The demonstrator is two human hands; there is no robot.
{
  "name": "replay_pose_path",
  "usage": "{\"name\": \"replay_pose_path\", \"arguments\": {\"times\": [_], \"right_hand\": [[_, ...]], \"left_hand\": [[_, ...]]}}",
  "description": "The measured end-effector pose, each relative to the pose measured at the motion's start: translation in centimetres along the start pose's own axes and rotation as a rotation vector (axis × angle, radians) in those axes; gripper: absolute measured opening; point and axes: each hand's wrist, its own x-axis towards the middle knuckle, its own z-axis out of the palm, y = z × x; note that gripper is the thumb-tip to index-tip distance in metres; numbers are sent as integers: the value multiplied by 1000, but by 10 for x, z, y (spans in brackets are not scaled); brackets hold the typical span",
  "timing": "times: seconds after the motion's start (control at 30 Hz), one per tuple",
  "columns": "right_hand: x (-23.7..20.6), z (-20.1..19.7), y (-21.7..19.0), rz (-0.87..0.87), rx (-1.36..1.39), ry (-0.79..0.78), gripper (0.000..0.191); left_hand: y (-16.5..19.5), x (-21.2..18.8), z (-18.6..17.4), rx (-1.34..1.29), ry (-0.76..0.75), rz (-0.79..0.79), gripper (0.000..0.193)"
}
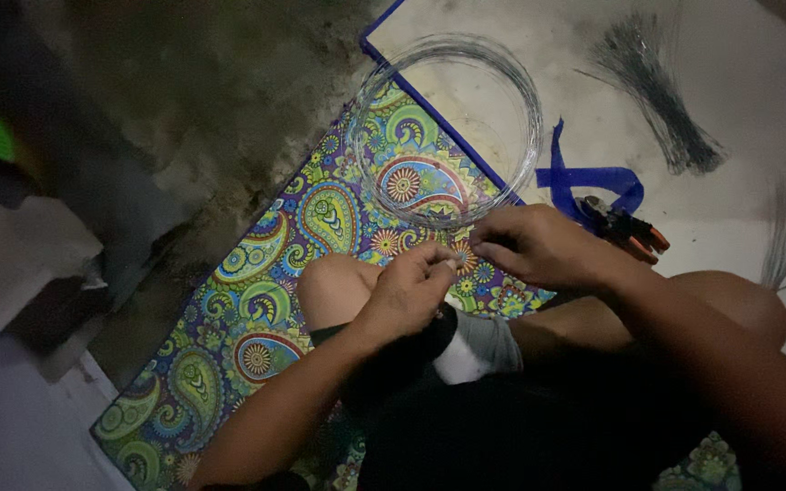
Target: The person sits on the floor and twists cut wire strands together by hand into tight bundles, repeatedly folding and winding the wire, and occasionally uses pliers to grip or cut the wire while working over a coil of wire on a mat.
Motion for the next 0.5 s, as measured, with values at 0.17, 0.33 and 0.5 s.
{"name": "replay_pose_path", "arguments": {"times": [0.17,0.33,0.5], "right_hand": [[0,-1,-6,50,-12,7,19],[0,-1,-12,54,-6,13,17],[-6,7,-16,19,62,104,15]], "left_hand": [[10,-6,0,114,65,-34,25],[12,-14,4,357,208,260,20],[4,-15,7,560,337,533,15]]}}
